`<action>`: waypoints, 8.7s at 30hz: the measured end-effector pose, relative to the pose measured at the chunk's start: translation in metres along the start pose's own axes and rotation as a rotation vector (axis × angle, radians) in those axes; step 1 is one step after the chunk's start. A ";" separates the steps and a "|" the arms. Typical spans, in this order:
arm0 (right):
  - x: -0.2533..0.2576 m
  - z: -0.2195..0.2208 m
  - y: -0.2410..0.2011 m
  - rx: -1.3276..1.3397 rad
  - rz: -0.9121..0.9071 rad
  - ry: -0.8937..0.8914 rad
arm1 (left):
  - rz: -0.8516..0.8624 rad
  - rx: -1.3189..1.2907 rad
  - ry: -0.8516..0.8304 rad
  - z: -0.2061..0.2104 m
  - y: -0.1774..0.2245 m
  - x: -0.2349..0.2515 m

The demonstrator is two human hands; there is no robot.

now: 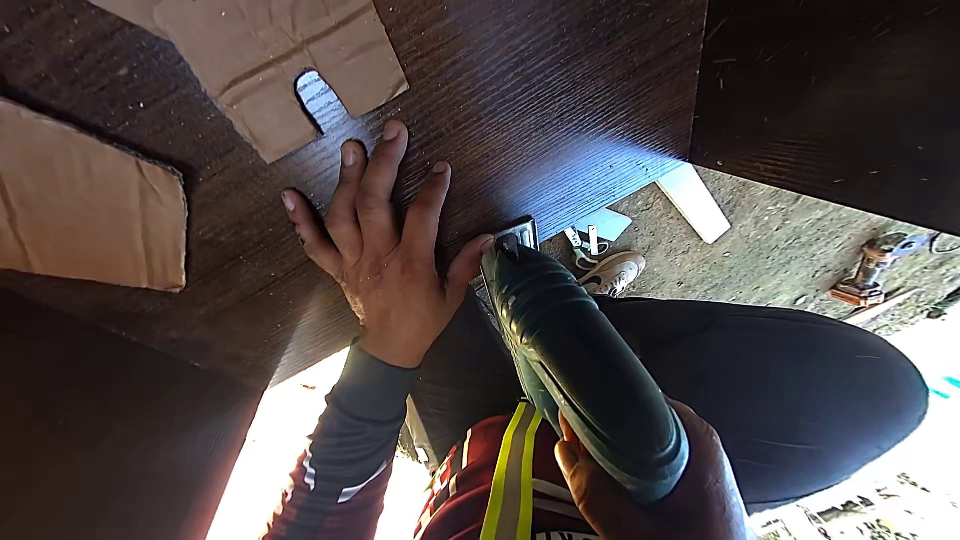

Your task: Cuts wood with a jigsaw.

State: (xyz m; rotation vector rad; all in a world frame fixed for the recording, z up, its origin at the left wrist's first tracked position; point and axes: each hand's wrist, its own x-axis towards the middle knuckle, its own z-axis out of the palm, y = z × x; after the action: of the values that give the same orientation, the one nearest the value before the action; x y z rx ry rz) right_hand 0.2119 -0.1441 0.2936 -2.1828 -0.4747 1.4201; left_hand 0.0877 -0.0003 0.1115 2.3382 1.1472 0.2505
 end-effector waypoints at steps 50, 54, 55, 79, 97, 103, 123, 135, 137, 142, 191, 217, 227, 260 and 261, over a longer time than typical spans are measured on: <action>-0.002 0.055 -0.011 0.766 0.150 0.020 | -0.051 0.031 0.019 0.000 0.012 0.020; 0.000 0.058 -0.009 0.839 0.138 -0.034 | -0.062 0.041 -0.013 -0.003 0.013 0.020; 0.001 0.058 -0.009 0.847 0.140 -0.029 | -0.065 0.038 -0.017 -0.003 0.013 0.020; 0.011 -0.009 0.010 0.109 0.011 -0.253 | 0.004 -0.062 -0.111 -0.007 0.005 0.007; -0.021 -0.037 0.023 -0.256 -0.010 -0.165 | 0.039 0.040 -0.258 -0.011 0.008 0.008; -0.010 -0.043 0.029 -0.146 -0.068 -0.105 | 0.053 0.072 -0.210 -0.006 0.008 0.007; 0.002 -0.034 0.027 -0.092 -0.055 -0.083 | 0.049 0.050 -0.190 -0.003 0.007 0.006; 0.002 -0.031 0.021 -0.109 -0.023 -0.068 | 0.031 0.045 -0.178 -0.002 0.008 0.008; 0.002 -0.031 0.021 -0.102 -0.014 -0.069 | 0.027 0.043 -0.170 -0.002 0.009 0.008; 0.003 -0.031 0.019 -0.096 0.005 -0.073 | 0.030 0.042 -0.158 -0.002 0.009 0.008; 0.011 -0.033 0.007 -0.129 -0.009 -0.074 | 0.013 -0.004 -0.133 0.001 0.008 0.011; 0.041 -0.062 -0.010 -0.469 -0.238 -0.233 | -0.017 -0.081 -0.145 -0.002 0.010 0.012; 0.057 -0.076 -0.024 -0.658 -0.289 -0.347 | -0.028 -0.103 -0.165 -0.004 0.011 0.013; 0.058 -0.084 -0.025 -0.672 -0.176 -0.384 | -0.059 -0.059 -0.269 -0.005 0.014 0.019; 0.059 -0.085 -0.027 -0.686 -0.169 -0.385 | -0.059 -0.059 -0.267 -0.004 0.014 0.019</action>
State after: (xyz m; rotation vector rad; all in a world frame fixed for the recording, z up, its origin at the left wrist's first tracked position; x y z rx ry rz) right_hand 0.3124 -0.1087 0.2940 -2.2624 -1.4280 1.7638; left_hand 0.1079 0.0090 0.1215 2.2030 1.0597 -0.0480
